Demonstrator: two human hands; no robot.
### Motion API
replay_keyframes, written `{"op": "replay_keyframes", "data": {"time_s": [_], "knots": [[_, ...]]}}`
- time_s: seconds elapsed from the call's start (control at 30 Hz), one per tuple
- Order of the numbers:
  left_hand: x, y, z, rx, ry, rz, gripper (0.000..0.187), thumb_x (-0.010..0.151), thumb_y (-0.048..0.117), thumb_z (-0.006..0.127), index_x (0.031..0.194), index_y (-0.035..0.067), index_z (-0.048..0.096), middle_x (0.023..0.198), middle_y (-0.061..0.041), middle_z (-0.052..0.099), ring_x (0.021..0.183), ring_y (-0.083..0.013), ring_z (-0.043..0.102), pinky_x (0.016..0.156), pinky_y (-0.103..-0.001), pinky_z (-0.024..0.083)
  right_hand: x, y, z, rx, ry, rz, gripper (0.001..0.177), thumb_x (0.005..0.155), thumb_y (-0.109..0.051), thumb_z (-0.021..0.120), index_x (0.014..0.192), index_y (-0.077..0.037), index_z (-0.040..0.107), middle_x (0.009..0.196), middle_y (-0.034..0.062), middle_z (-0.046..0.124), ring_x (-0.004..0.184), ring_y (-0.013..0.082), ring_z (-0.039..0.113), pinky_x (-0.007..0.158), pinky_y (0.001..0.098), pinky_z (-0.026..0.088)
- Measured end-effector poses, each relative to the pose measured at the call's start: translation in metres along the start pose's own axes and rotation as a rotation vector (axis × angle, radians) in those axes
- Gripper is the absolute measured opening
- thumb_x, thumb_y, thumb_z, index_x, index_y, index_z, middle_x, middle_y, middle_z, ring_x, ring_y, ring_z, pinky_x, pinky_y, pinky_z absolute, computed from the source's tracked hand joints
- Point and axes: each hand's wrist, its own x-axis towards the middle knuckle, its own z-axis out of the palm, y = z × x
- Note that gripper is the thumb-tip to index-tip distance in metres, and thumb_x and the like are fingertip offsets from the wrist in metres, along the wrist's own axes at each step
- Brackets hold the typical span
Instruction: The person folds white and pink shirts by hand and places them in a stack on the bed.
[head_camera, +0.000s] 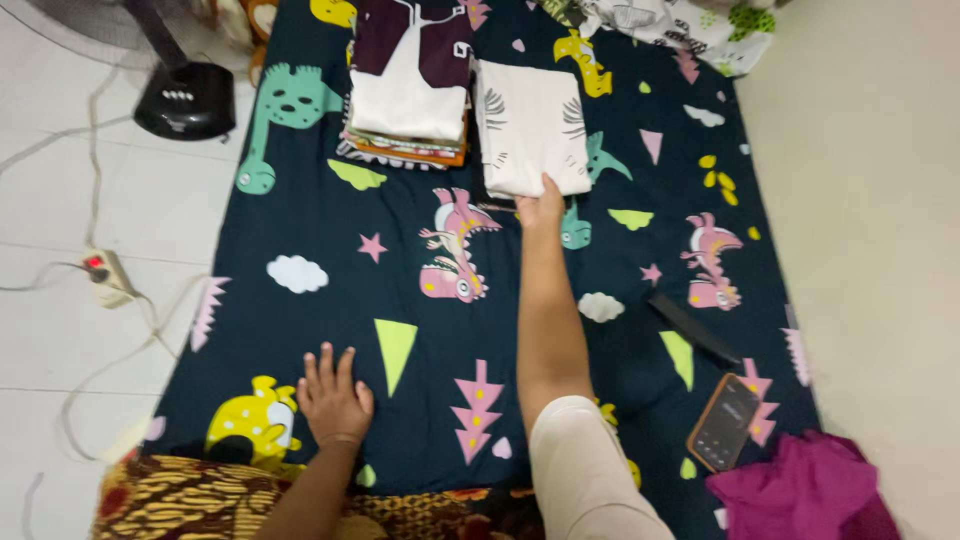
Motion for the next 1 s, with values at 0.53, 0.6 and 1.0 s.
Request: {"op": "replay_keyframes", "data": {"time_s": [0.53, 0.6, 1.0], "knots": [[-0.006, 0.005, -0.004, -0.018, 0.04, 0.017, 0.058, 0.088, 0.033, 0.055, 0.146, 0.026, 0.055, 0.166, -0.004, 0.041, 0.157, -0.0299, 0.031, 0.123, -0.05, 0.026, -0.218, 0.05, -0.071, -0.417, -0.186, -0.128, 0.049, 0.107, -0.036, 0.054, 0.145, -0.008, 0.043, 0.117, 0.0155, 0.063, 0.108, 0.027, 0.064, 0.098, 0.0407, 0.053], [-0.007, 0.005, -0.006, 0.001, 0.074, 0.02, 0.057, 0.09, 0.031, 0.057, 0.147, 0.026, 0.056, 0.166, -0.004, 0.043, 0.157, -0.0305, 0.033, 0.122, -0.049, 0.028, -0.257, 0.056, -0.079, -0.463, -0.146, -0.186, 0.041, 0.105, -0.028, 0.055, 0.138, -0.007, 0.047, 0.112, 0.0133, 0.064, 0.102, 0.0244, 0.066, 0.094, 0.0386, 0.056], [-0.008, -0.003, -0.025, -0.215, 0.203, 0.142, 0.055, 0.092, 0.026, 0.065, 0.146, 0.016, 0.059, 0.163, -0.015, 0.048, 0.153, -0.0393, 0.037, 0.12, -0.057, 0.032, -0.457, 0.099, -0.089, -0.798, -0.053, -0.096, 0.012, 0.1, -0.004, 0.054, 0.11, -0.004, 0.061, 0.092, 0.0082, 0.065, 0.072, 0.0147, 0.066, 0.064, 0.0263, 0.054]]}}
